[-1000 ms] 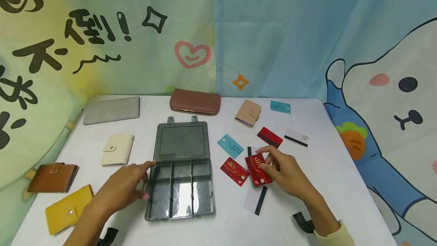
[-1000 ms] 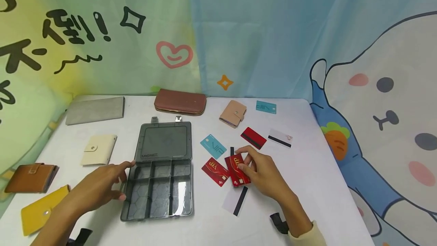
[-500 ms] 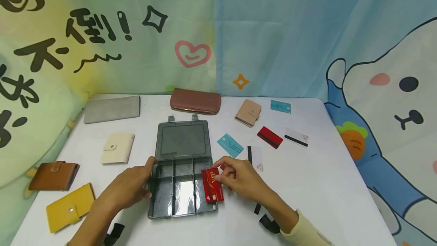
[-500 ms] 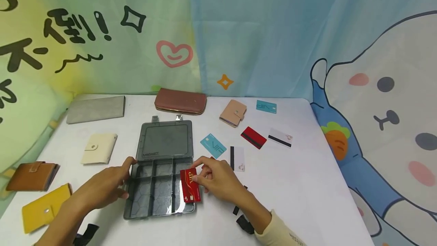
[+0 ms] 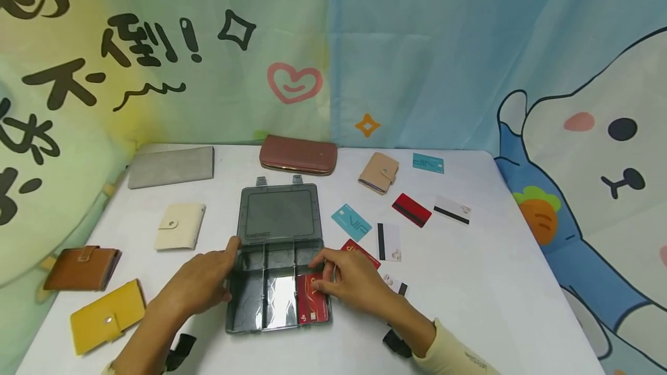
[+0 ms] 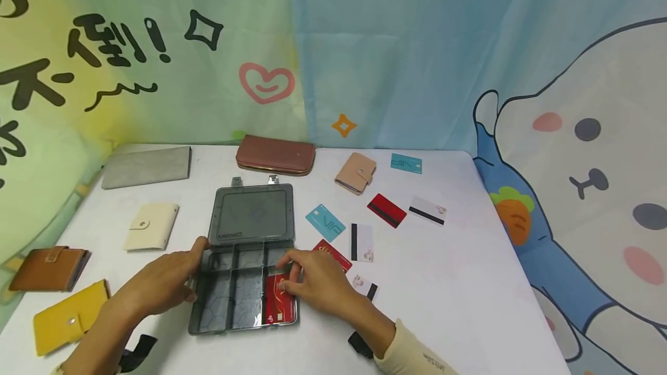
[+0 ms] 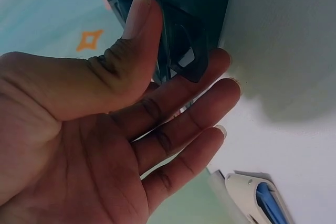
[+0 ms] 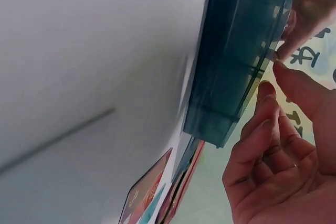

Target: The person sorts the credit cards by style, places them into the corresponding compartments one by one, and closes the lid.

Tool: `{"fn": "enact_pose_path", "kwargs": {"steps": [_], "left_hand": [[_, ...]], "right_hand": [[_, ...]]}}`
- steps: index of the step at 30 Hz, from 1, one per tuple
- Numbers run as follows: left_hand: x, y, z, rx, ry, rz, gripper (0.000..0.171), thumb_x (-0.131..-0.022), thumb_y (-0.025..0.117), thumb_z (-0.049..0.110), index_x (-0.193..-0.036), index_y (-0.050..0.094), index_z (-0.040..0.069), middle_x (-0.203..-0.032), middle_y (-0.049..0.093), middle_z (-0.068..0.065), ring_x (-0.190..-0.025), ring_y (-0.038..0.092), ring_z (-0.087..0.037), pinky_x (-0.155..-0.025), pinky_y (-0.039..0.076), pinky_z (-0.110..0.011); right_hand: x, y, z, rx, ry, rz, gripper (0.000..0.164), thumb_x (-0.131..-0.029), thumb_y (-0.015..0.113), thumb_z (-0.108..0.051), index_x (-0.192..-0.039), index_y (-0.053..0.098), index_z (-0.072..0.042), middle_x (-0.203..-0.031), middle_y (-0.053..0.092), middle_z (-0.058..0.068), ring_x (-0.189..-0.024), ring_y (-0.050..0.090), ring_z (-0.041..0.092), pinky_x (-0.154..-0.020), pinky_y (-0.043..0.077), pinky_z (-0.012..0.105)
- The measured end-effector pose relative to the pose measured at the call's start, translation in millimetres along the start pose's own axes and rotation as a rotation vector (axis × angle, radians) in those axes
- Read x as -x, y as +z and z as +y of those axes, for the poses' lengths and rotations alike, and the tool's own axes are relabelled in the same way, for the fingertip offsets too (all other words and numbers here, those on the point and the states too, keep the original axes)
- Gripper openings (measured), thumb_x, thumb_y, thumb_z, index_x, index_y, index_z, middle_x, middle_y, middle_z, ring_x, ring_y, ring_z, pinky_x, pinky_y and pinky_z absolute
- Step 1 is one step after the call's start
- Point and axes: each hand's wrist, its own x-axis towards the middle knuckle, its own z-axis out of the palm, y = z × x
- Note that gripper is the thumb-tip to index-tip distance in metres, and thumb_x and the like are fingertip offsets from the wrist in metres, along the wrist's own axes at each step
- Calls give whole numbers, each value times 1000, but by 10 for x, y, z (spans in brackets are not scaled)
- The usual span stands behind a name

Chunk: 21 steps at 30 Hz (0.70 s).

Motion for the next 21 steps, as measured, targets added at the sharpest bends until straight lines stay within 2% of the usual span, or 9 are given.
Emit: {"fn": "enact_pose_path", "kwargs": {"steps": [7,13,21], "left_hand": [[-27,-1,-42,60,-8,-20,79,-64,91,10,-121,36,8,-77,61,0,-65,54,-17,-62,45,-37],[-40,11,-77,109,15,-24,83,-63,90,6,-124,35,7,-79,62,0,-69,55,-14,-63,46,-36],[-51,13,-88,117,23,-33,81,-64,90,6,-123,34,8,-78,61,1,-69,54,-14,-63,45,-35]], "right_hand": [[-50,-106,115,-19,15,26,31,-83,80,-28,-112,69,-21,-71,60,-17,-57,51,8,-53,42,22],[-162,-248,301,-64,69,51,30,-86,78,-27,-112,69,-19,-72,62,-11,-58,53,11,-52,43,24],[-379,-471,510,-13,92,93,33,-87,76,-29,-117,67,-17,-86,66,-6,-66,57,15,-58,48,29]]}}
